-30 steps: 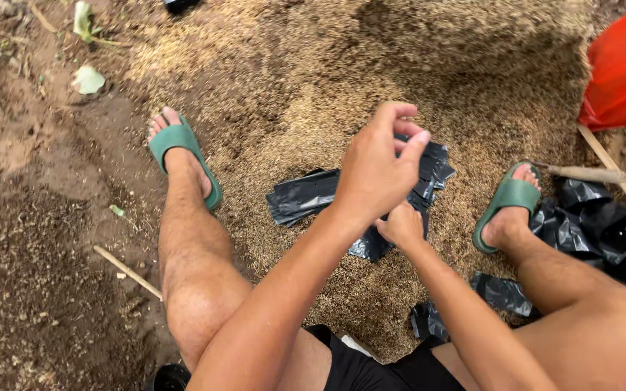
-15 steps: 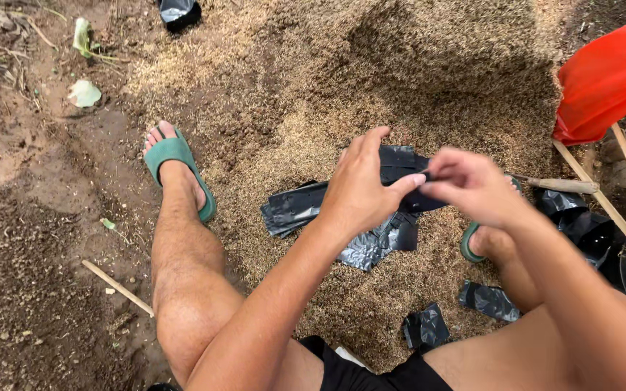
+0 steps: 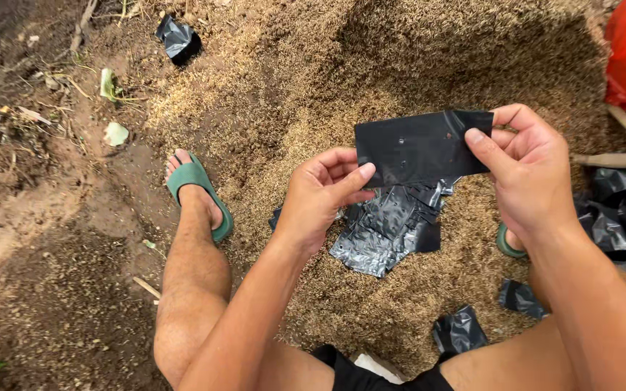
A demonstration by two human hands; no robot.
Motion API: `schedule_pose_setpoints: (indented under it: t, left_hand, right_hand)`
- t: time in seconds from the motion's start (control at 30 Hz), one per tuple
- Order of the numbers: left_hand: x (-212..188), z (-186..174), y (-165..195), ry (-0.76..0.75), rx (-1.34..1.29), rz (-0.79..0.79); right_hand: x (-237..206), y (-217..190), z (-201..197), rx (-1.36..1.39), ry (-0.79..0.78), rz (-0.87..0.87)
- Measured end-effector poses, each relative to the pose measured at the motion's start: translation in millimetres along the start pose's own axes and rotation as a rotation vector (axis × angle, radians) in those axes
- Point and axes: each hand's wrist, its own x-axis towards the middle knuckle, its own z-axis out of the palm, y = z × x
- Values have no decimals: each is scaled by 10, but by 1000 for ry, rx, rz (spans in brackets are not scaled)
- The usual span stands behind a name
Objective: The person sits on the ground and repeatedly scoops grain from a large pile into small black plastic bags using their hands. They fold the top of each bag to close it and place it on the ground beside them.
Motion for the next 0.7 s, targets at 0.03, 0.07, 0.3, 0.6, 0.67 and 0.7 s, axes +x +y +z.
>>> schedule_pose_setpoints:
  t: [0.03,0.07,0.3,0.6,0.67,0.7]
  left_hand:
    - [-12,5,16,22,4,-42]
    - [-16,13,24,42,6,-83]
    - [7,52,-126,34,98,17]
    - [19,213,-341,-53,181,14]
    - [16,197,-318,-58,144,-1]
    - [11,191,-308,-58,139,-5]
  right_hand:
    - [3,-10,26,-28,18,4]
    - [1,-23,50,-48,31,14]
    - [-65,-87,208,-484,97,-254]
    - [-262,17,462,-506,-153,15]
    - [-232,26,433,-491,-162,56]
    - [-227,27,414,-506,-173,41]
